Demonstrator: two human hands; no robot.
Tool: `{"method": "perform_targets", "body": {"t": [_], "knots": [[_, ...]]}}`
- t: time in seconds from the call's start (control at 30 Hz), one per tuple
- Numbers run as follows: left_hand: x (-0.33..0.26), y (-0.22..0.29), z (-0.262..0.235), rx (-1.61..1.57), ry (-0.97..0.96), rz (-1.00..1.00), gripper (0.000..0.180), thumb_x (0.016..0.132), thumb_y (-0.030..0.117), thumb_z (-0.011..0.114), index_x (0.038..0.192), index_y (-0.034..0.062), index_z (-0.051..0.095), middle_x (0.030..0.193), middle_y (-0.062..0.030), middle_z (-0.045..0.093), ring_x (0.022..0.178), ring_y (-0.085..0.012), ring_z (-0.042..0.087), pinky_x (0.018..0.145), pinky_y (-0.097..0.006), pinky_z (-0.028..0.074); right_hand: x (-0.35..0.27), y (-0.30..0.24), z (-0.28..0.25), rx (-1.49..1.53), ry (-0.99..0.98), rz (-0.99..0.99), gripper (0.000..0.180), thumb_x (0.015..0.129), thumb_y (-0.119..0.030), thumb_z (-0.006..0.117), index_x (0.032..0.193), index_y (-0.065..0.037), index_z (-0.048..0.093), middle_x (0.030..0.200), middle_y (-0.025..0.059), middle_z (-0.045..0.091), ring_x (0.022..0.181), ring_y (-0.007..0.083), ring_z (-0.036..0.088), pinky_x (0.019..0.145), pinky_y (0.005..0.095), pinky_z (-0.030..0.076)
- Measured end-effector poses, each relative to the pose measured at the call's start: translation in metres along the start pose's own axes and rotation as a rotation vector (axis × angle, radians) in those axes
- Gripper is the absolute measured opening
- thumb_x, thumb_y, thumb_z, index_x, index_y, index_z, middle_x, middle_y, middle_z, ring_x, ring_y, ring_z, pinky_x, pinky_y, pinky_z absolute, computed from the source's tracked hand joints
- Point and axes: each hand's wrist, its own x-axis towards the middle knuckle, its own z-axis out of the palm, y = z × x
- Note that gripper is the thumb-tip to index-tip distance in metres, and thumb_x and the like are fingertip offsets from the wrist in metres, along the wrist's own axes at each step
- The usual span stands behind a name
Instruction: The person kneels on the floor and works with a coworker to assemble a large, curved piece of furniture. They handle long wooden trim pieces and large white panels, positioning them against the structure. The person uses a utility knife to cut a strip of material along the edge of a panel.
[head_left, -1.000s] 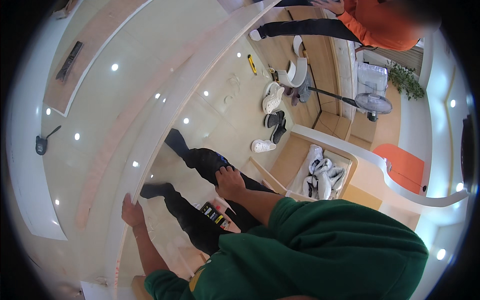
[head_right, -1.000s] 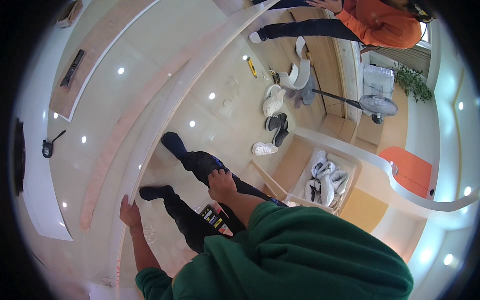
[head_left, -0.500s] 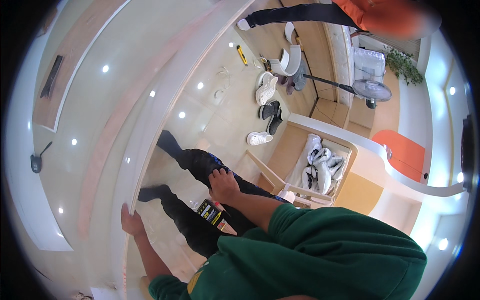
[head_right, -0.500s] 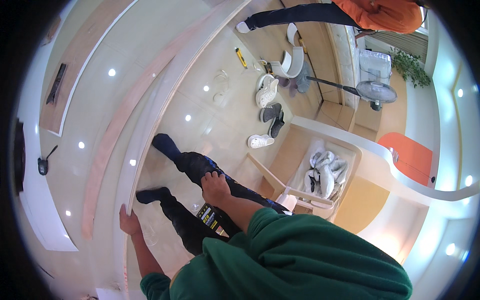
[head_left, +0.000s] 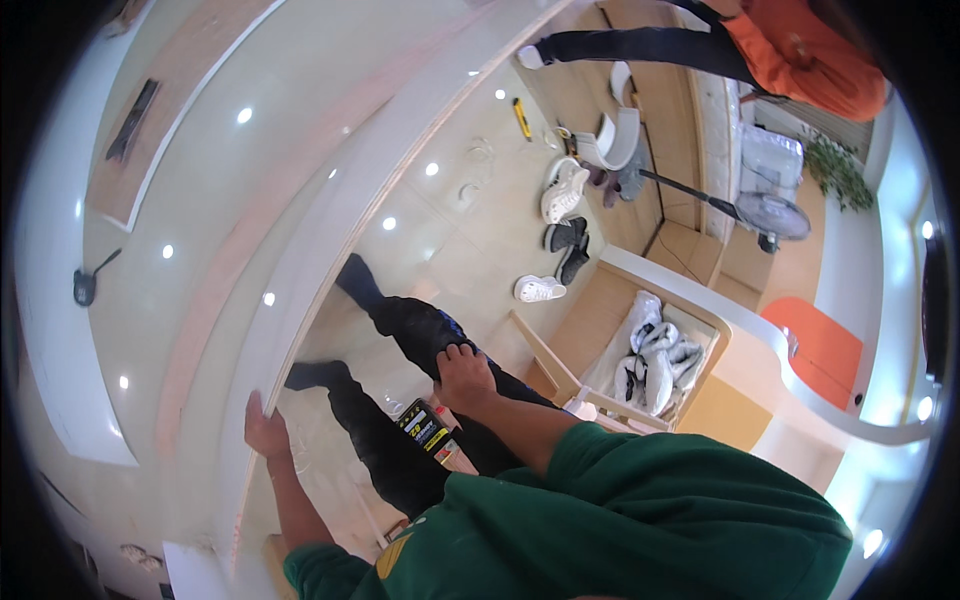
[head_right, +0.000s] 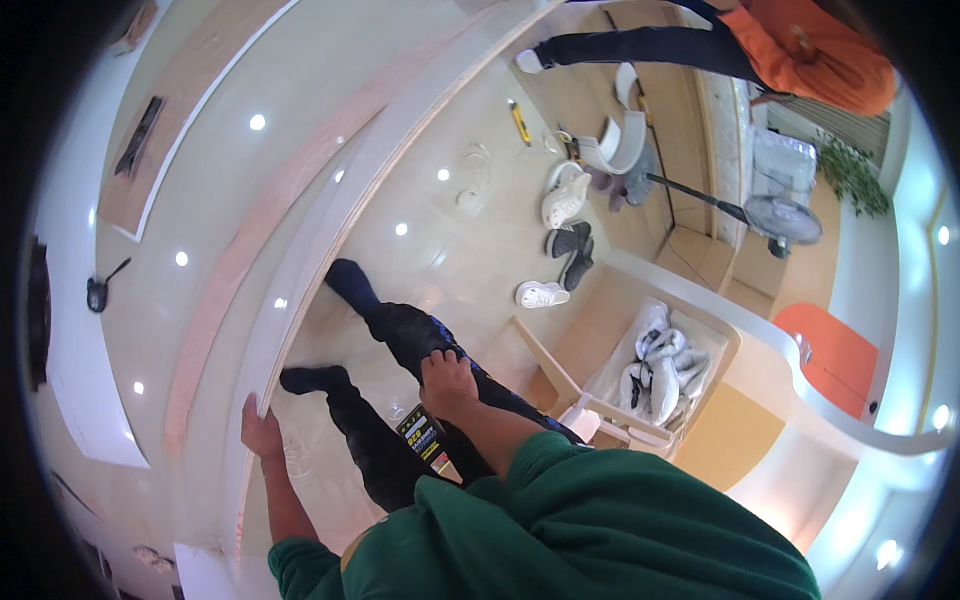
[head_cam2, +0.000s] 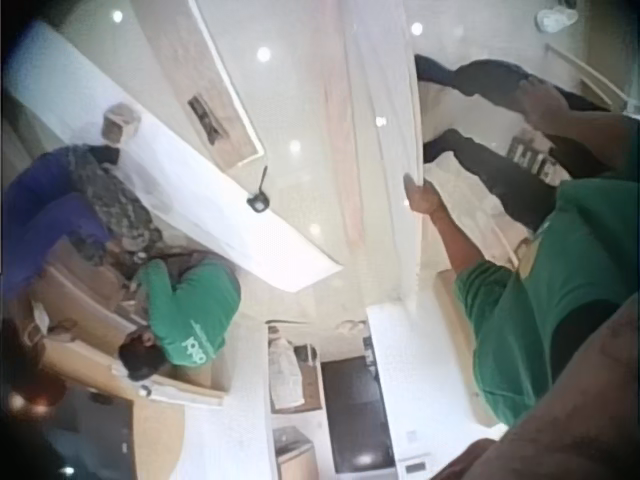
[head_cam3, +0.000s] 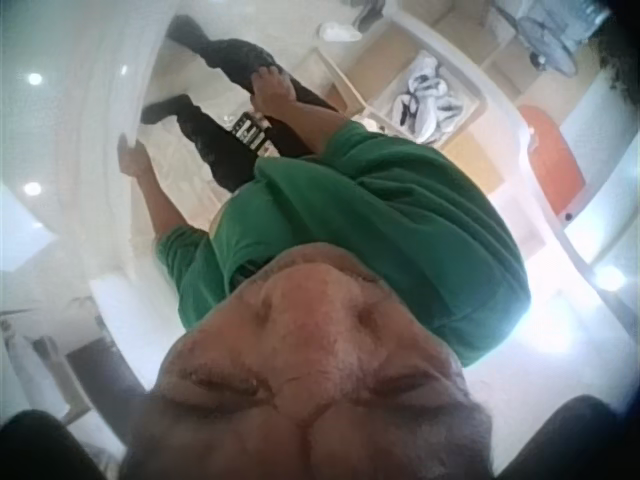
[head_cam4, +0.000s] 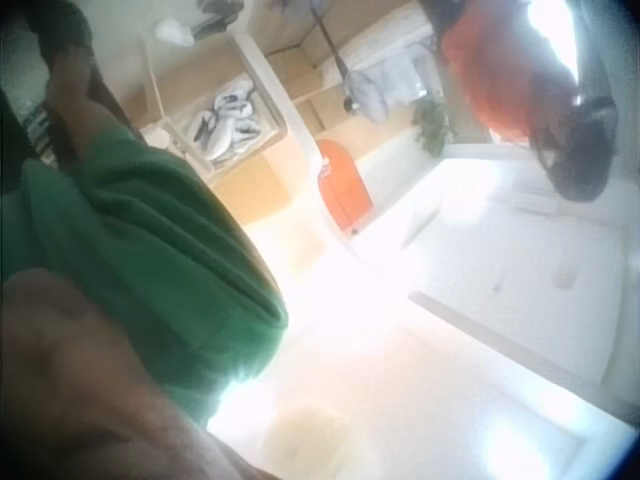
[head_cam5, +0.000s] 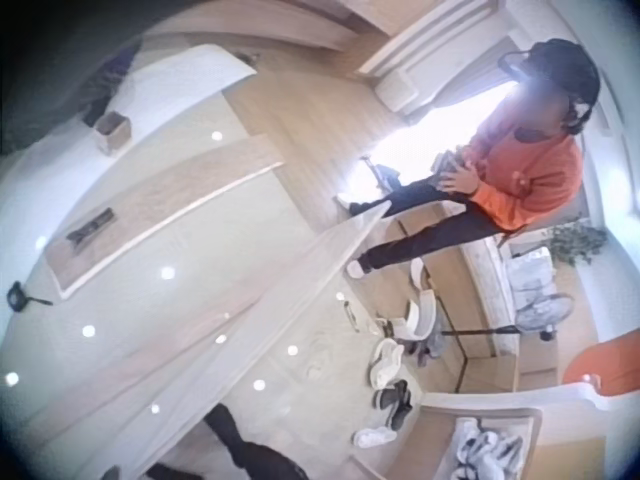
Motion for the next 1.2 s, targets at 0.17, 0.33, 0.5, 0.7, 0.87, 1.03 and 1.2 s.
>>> {"method": "perform_targets", "body": {"t": [0.17,0.33,0.5,0.7,0.87,1.03,1.2], "knots": [[0.004,0.004,-0.007,0.073,-0.034,-0.017,0.039,0.083,0.012,0.071,0.121,0.0075,0.065,0.114,-0.0146,0.071,0.1,-0.034,0.07,0.082,-0.044,0.058,0.0,0.001,-0.003,-0.003,-0.008,-0.009,0.038,0.082,-0.03,0.069,0.111,-0.006,0.064,0.113,0.011,0.059,0.111,0.028,0.056,0.088,0.0459,0.048],[-0.001,-0.003,-0.003,0.067,-0.041,-0.026,0.04,0.083,0.012,0.071,0.122,0.0081,0.064,0.117,-0.014,0.07,0.102,-0.0338,0.069,0.083,-0.043,0.058,0.001,0.003,0.002,-0.021,0.011,-0.024,0.04,0.082,-0.034,0.068,0.11,-0.006,0.062,0.113,0.0123,0.058,0.114,0.0292,0.056,0.092,0.0475,0.048],[-0.004,-0.009,0.006,0.042,0.006,0.012,0.038,0.085,0.016,0.072,0.122,0.0088,0.066,0.118,-0.0127,0.07,0.102,-0.0331,0.07,0.084,-0.042,0.058,0.001,0.0,-0.003,-0.019,0.012,-0.023,0.038,0.081,-0.033,0.068,0.107,-0.005,0.062,0.11,0.0129,0.059,0.111,0.0298,0.057,0.091,0.0476,0.049],[-0.002,-0.002,0.001,0.059,-0.025,-0.024,0.038,0.085,0.014,0.072,0.122,0.009,0.067,0.119,-0.0122,0.07,0.104,-0.0323,0.069,0.086,-0.042,0.058,0.002,-0.001,-0.008,-0.027,-0.02,-0.018,0.039,0.083,-0.032,0.068,0.112,-0.007,0.063,0.112,0.0108,0.058,0.112,0.0282,0.056,0.091,0.0468,0.048],[-0.001,-0.003,-0.002,0.025,-0.038,-0.046,0.043,0.079,0.009,0.073,0.122,0.0087,0.065,0.12,-0.0132,0.07,0.106,-0.033,0.068,0.087,-0.043,0.057,0.005,-0.001,-0.006,-0.035,0.008,-0.016,0.038,0.081,-0.032,0.07,0.107,-0.006,0.063,0.112,0.0135,0.06,0.113,0.0307,0.058,0.092,0.0476,0.05],[0.012,0.003,-0.006,0.006,-0.003,0.019,0.042,0.077,0.01,0.074,0.118,0.0104,0.066,0.116,-0.0118,0.071,0.102,-0.0337,0.069,0.085,-0.043,0.057,0.003,0.001,-0.005,-0.013,-0.003,0.002,0.041,0.081,-0.033,0.071,0.109,-0.005,0.063,0.113,0.0142,0.06,0.115,0.0324,0.057,0.094,0.0486,0.049],[0.006,0.009,-0.018,0.005,0.001,-0.052,0.046,0.076,0.022,0.08,0.117,0.0093,0.066,0.114,-0.0133,0.071,0.098,-0.0338,0.07,0.082,-0.043,0.057,0.006,-0.007,-0.012,-0.012,-0.022,-0.021,0.044,0.08,-0.033,0.072,0.112,-0.004,0.063,0.116,0.0152,0.06,0.116,0.0337,0.056,0.095,0.0495,0.048]]}}
